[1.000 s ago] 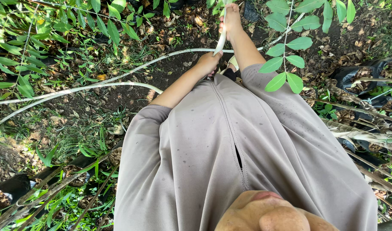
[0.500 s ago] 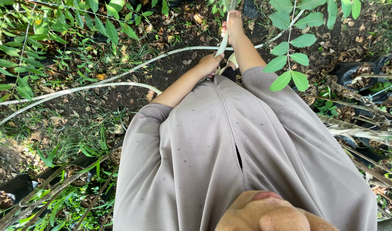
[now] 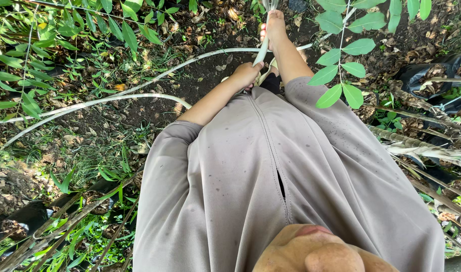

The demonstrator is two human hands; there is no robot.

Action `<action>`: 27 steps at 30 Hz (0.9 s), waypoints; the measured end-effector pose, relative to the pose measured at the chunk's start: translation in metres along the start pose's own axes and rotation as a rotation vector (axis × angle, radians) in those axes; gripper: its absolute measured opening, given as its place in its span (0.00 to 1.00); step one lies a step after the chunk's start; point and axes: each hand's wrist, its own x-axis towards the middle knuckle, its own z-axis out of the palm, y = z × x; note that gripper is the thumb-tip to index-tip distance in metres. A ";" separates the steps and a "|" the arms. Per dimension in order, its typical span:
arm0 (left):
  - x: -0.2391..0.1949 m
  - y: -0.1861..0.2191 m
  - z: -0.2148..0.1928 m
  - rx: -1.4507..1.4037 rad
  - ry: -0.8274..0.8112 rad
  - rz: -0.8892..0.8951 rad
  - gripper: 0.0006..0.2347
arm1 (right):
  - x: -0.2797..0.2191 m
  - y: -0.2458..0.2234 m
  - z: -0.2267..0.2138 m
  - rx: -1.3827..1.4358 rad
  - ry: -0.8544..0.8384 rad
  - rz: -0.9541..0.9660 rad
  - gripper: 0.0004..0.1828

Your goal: The person waters a row of small potted plants in a nursery using a white hose. They hold the hose with both hands and direct the water stream at the base of the plants, moving along the row to cover multiple units.

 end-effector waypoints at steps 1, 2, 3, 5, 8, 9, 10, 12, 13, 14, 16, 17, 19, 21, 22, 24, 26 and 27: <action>0.000 0.000 0.000 0.005 0.005 -0.003 0.20 | 0.000 0.000 0.000 0.004 -0.006 0.002 0.07; 0.001 -0.001 0.000 0.001 0.004 -0.004 0.20 | 0.000 0.000 0.001 0.002 -0.010 0.001 0.07; 0.001 -0.002 0.000 -0.002 0.003 -0.005 0.20 | -0.001 0.000 0.002 0.000 -0.015 0.000 0.07; 0.002 -0.003 -0.001 0.000 0.006 -0.006 0.21 | 0.000 0.000 0.004 0.006 -0.032 0.005 0.07; 0.001 -0.004 -0.002 0.014 0.014 -0.008 0.21 | -0.001 0.001 0.004 0.032 -0.058 0.021 0.07; 0.001 -0.005 -0.002 0.018 0.019 -0.009 0.21 | -0.001 0.001 0.005 0.040 -0.065 0.020 0.07; 0.000 -0.005 -0.002 0.021 0.023 -0.010 0.22 | -0.001 0.002 0.005 0.048 -0.070 0.020 0.08; 0.000 -0.004 -0.002 0.015 0.028 -0.014 0.21 | -0.001 0.002 0.006 0.039 -0.078 0.000 0.08; -0.001 -0.003 -0.001 0.012 0.031 -0.017 0.21 | -0.001 0.002 0.007 0.034 -0.082 -0.010 0.08; -0.001 -0.002 -0.001 0.015 0.029 -0.017 0.21 | -0.001 0.002 0.006 0.038 -0.079 -0.010 0.08; -0.001 0.000 -0.001 0.020 0.026 -0.018 0.21 | 0.000 0.001 0.004 0.046 -0.072 -0.008 0.08; -0.001 0.000 0.000 0.026 0.026 -0.018 0.21 | 0.001 0.001 0.003 0.030 -0.063 -0.003 0.08; 0.001 0.002 0.001 0.040 0.024 -0.015 0.21 | 0.002 0.000 0.000 0.002 -0.041 0.005 0.08; 0.005 0.004 0.004 0.046 0.018 -0.004 0.21 | 0.003 -0.002 -0.006 0.016 -0.021 -0.006 0.08; 0.008 0.005 0.006 0.050 0.014 0.003 0.22 | 0.004 -0.004 -0.010 0.023 -0.010 -0.013 0.08; 0.014 0.007 0.008 0.082 -0.020 0.027 0.24 | 0.007 -0.006 -0.018 0.045 0.009 -0.026 0.07; 0.021 0.010 0.013 0.101 -0.043 0.042 0.25 | 0.010 -0.009 -0.027 0.041 0.038 -0.034 0.06; 0.023 0.012 0.015 0.105 -0.048 0.045 0.25 | 0.013 -0.010 -0.032 0.025 0.057 -0.035 0.06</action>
